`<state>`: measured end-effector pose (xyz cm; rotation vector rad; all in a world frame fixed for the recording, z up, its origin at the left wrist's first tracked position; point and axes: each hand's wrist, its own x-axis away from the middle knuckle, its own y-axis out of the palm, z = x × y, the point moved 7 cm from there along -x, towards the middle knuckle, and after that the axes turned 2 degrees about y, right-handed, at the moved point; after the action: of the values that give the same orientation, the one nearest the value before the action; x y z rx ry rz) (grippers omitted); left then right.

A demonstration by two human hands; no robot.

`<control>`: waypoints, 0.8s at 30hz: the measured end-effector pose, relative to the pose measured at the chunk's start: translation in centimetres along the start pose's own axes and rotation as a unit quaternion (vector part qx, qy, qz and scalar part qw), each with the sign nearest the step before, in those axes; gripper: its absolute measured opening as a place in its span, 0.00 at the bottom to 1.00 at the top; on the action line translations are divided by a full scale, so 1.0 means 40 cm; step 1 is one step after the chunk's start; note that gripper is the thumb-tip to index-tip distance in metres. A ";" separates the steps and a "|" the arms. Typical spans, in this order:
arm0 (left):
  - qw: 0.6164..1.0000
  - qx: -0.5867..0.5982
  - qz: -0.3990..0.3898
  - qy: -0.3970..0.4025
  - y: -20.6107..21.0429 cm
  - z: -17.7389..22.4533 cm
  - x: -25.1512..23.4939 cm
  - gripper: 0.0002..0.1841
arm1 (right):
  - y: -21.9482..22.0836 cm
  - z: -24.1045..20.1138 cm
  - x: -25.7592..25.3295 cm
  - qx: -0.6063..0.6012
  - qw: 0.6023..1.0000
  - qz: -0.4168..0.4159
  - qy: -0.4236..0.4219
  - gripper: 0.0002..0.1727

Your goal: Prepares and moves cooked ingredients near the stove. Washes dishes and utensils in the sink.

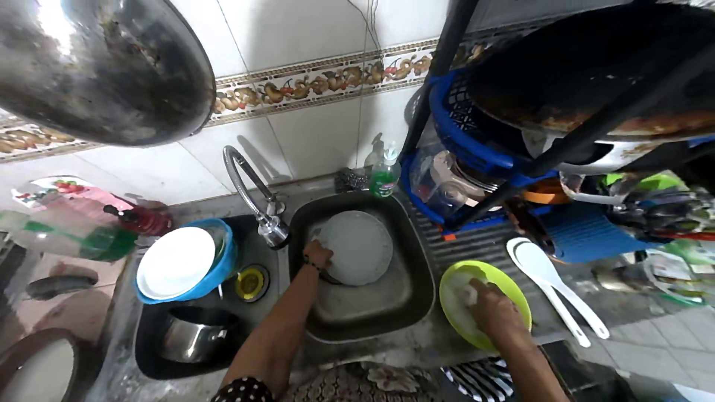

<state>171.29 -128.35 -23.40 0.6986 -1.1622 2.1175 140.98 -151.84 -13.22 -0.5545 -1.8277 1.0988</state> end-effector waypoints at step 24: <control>0.991 -0.054 0.047 0.117 -0.078 0.173 0.285 0.32 | -0.092 -0.050 0.110 -0.166 0.984 0.033 -0.054 0.21</control>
<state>166.98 -130.04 -10.53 0.3426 -1.1890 2.1270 140.81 -149.57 -7.61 -0.7666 -2.1190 0.8849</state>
